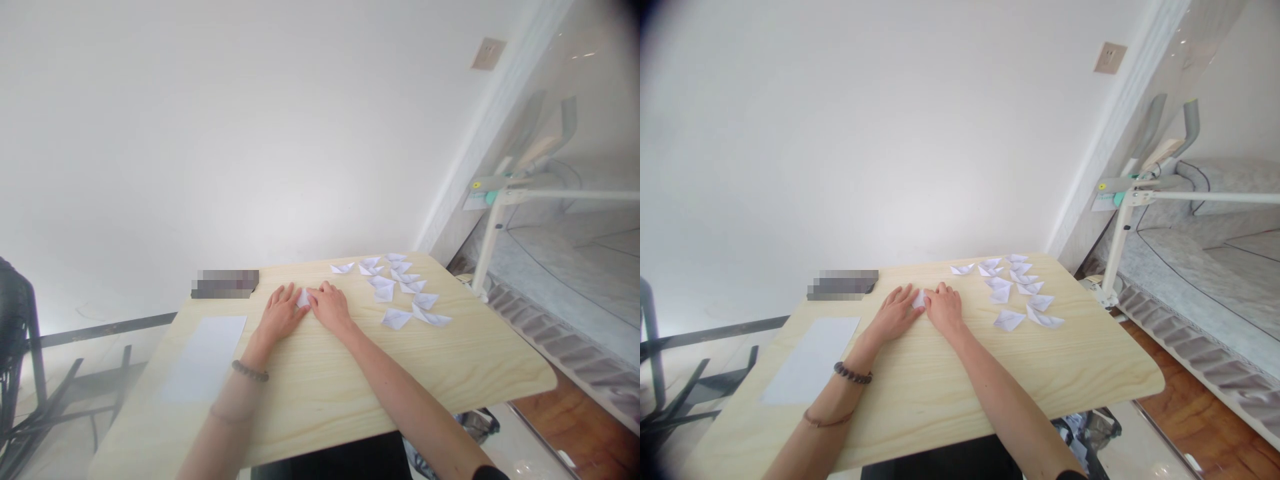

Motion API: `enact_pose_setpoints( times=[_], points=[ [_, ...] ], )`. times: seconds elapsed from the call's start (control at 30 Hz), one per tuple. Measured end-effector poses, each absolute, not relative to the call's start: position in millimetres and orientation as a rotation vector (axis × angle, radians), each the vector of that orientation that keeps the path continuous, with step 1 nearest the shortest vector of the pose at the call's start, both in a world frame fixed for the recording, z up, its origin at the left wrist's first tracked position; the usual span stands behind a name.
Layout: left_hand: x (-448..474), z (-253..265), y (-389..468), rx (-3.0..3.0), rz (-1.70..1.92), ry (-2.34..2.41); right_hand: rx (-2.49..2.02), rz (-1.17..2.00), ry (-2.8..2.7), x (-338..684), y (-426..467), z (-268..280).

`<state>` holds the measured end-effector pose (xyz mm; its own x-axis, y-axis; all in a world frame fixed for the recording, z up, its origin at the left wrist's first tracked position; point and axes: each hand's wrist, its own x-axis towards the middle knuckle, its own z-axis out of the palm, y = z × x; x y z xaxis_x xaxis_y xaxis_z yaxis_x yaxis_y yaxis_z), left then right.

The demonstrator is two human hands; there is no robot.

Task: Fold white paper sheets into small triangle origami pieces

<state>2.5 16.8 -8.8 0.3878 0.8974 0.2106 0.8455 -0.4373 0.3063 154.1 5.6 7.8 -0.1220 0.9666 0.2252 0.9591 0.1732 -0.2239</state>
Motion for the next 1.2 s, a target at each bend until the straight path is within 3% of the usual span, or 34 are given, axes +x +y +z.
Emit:
enact_pose_setpoints(
  times=[0.53,0.87,1.2],
  points=[
    [4.1,-7.9,17.4,2.518,0.725,1.580,-1.908,0.004,-2.084,149.4,5.5,5.1],
    [6.7,-7.6,18.2,2.588,0.545,1.672,-1.844,0.013,-2.109,154.4,5.7,4.5],
    [10.6,-5.6,17.0,2.554,0.607,1.832,-1.858,0.055,-2.115,157.8,9.1,3.0]
  ],
)
